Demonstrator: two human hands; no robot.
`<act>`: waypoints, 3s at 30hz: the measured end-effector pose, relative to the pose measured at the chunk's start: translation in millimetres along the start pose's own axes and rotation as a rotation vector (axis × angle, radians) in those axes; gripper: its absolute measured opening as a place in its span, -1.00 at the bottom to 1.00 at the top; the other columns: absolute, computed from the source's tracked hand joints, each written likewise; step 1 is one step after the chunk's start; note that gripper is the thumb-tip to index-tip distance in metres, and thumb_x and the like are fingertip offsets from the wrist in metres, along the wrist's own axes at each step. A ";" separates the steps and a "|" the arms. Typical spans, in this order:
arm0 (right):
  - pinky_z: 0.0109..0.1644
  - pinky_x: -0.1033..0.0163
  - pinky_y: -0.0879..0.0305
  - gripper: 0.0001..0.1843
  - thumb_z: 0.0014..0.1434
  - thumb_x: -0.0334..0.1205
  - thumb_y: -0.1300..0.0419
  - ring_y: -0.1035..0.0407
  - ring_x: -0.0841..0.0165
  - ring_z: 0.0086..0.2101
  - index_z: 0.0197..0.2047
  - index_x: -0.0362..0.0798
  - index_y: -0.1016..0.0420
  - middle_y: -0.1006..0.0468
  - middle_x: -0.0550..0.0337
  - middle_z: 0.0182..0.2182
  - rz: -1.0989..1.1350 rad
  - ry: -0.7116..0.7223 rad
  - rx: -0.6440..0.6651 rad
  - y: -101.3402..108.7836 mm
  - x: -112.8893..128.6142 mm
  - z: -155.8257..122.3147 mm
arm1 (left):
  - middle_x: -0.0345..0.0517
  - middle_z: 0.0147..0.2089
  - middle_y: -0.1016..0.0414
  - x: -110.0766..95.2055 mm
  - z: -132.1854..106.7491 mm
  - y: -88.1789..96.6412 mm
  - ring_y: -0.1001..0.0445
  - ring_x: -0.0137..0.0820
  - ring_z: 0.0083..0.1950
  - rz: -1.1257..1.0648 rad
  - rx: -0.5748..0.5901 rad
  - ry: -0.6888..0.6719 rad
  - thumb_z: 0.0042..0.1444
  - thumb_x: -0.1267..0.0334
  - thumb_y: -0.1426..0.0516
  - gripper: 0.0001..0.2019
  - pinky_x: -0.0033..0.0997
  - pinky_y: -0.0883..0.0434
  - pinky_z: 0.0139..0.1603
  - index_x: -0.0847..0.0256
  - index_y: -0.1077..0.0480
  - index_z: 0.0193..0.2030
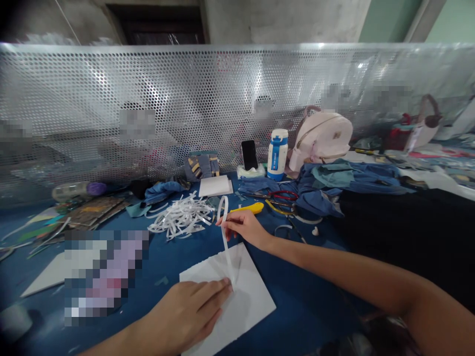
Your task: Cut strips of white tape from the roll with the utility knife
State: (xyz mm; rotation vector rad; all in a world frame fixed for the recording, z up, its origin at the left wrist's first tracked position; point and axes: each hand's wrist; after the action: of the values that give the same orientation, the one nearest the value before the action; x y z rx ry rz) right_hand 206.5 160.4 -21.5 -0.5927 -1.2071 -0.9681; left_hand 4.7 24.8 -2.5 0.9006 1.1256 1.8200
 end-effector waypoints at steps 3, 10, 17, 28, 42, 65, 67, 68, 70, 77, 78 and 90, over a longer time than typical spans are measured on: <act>-0.51 0.39 -0.24 -0.72 0.25 -0.05 -0.23 -0.48 0.42 -0.53 -0.19 -0.11 -0.60 -0.57 0.22 -0.50 0.015 -0.035 0.006 0.1 -0.6 -0.4 | 0.06 0.01 -0.60 0.8 0.8 -0.3 -0.65 -0.27 -0.24 0.007 -0.019 -0.003 0.38 0.42 0.08 -0.70 -0.31 -0.58 -0.46 0.42 -0.37 0.12; -0.54 0.40 -0.17 -0.70 0.26 -0.05 -0.21 -0.49 0.41 -0.54 -0.12 -0.10 -0.59 -0.59 0.20 -0.51 0.026 -0.048 0.026 0.2 -1.9 -0.3 | 0.05 0.01 -0.61 0.0 1.0 0.6 -0.65 -0.28 -0.23 0.016 -0.019 0.001 0.39 0.42 0.10 -0.70 -0.33 -0.56 -0.48 0.41 -0.38 0.11; -0.54 0.40 -0.21 -0.71 0.23 -0.06 -0.24 -0.47 0.41 -0.56 -0.16 -0.12 -0.58 -0.56 0.23 -0.54 0.047 -0.051 0.017 -1.6 3.8 -0.8 | 0.05 -0.01 -0.62 0.2 1.6 1.9 -0.64 -0.29 -0.25 0.043 -0.054 -0.005 0.40 0.42 0.11 -0.69 -0.36 -0.51 -0.50 0.42 -0.39 0.09; -0.51 0.37 -0.25 -0.68 0.20 -0.02 -0.27 -0.45 0.42 -0.57 -0.17 -0.13 -0.59 -0.54 0.24 -0.55 0.078 -0.059 0.016 -2.1 4.2 -0.8 | 0.03 0.00 -0.61 -0.7 1.1 2.6 -0.65 -0.28 -0.28 0.011 -0.009 0.018 0.36 0.42 0.05 -0.71 -0.34 -0.57 -0.46 0.40 -0.36 0.13; -0.51 0.37 -0.28 -0.64 0.19 0.02 -0.28 -0.43 0.43 -0.57 -0.16 -0.13 -0.59 -0.53 0.24 -0.56 0.086 -0.056 0.020 -2.8 4.5 -0.4 | 0.04 0.02 -0.60 -0.3 0.5 2.8 -0.64 -0.28 -0.28 0.011 0.004 0.016 0.33 0.42 0.02 -0.71 -0.32 -0.59 -0.43 0.40 -0.37 0.13; -0.55 0.40 -0.21 -0.66 0.22 0.00 -0.26 -0.46 0.42 -0.57 -0.14 -0.12 -0.60 -0.55 0.24 -0.56 0.038 -0.042 0.018 -1.4 1.8 -0.5 | -0.02 -0.01 -0.57 0.1 5.1 7.5 -0.59 -0.31 -0.28 0.016 0.090 0.052 0.30 0.42 -0.04 -0.71 -0.37 -0.49 -0.45 0.35 -0.35 0.13; -0.54 0.39 -0.22 -0.64 0.21 0.02 -0.26 -0.45 0.42 -0.57 -0.14 -0.12 -0.60 -0.55 0.24 -0.56 0.045 -0.045 0.022 -1.7 2.4 -0.6 | -0.02 0.01 -0.56 0.3 4.9 7.8 -0.59 -0.31 -0.27 0.012 0.109 0.071 0.29 0.41 -0.05 -0.70 -0.35 -0.50 -0.44 0.34 -0.34 0.14; -0.54 0.39 -0.23 -0.63 0.21 0.02 -0.26 -0.45 0.42 -0.57 -0.13 -0.13 -0.60 -0.55 0.24 -0.56 0.049 -0.047 0.024 -1.9 2.7 -0.7 | -0.02 0.02 -0.55 0.6 4.9 8.3 -0.59 -0.30 -0.27 0.010 0.125 0.076 0.28 0.42 -0.05 -0.69 -0.35 -0.51 -0.43 0.33 -0.33 0.14; -0.53 0.38 -0.24 -0.63 0.20 0.02 -0.27 -0.46 0.42 -0.57 -0.13 -0.13 -0.60 -0.56 0.23 -0.55 0.056 -0.048 0.030 -2.1 3.4 -0.9 | 0.00 0.02 -0.53 1.5 5.3 9.6 -0.58 -0.30 -0.25 0.012 0.167 0.083 0.27 0.44 -0.06 -0.69 -0.36 -0.52 -0.42 0.32 -0.33 0.15; -0.51 0.37 -0.26 -0.65 0.20 0.01 -0.26 -0.46 0.41 -0.56 -0.16 -0.13 -0.60 -0.55 0.23 -0.56 0.074 -0.043 0.033 -2.8 5.2 -1.2 | -0.04 -0.01 -0.47 3.8 8.2 12.4 -0.57 -0.32 -0.26 0.055 0.260 0.150 0.22 0.48 -0.10 -0.63 -0.44 -0.51 -0.46 0.19 -0.33 0.15; -0.51 0.37 -0.26 -0.65 0.20 0.01 -0.27 -0.46 0.41 -0.57 -0.17 -0.13 -0.60 -0.55 0.24 -0.56 0.075 -0.045 0.032 -2.9 5.3 -1.2 | -0.06 -0.06 -0.48 3.9 8.4 12.6 -0.56 -0.33 -0.29 0.058 0.270 0.163 0.21 0.49 -0.11 -0.61 -0.44 -0.51 -0.48 0.17 -0.33 0.16; -0.55 0.39 -0.19 -0.69 0.24 -0.03 -0.24 -0.48 0.41 -0.56 -0.17 -0.12 -0.59 -0.56 0.23 -0.55 0.021 -0.022 0.029 -1.4 4.6 -1.3 | -0.17 -0.21 -0.46 7.8 11.0 16.0 -0.56 -0.32 -0.36 0.008 0.341 0.190 0.25 0.43 -0.12 -0.61 -0.36 -0.53 -0.47 0.13 -0.33 0.20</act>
State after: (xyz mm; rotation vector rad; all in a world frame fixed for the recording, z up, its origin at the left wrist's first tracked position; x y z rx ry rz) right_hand 206.2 157.3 -17.6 -0.5930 -1.2303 -0.9274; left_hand 6.8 31.1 17.3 0.9372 1.5877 1.7784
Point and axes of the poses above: each hand's wrist, its own z-axis towards the middle knuckle, its own y-axis out of the back of the hand, x = y × z
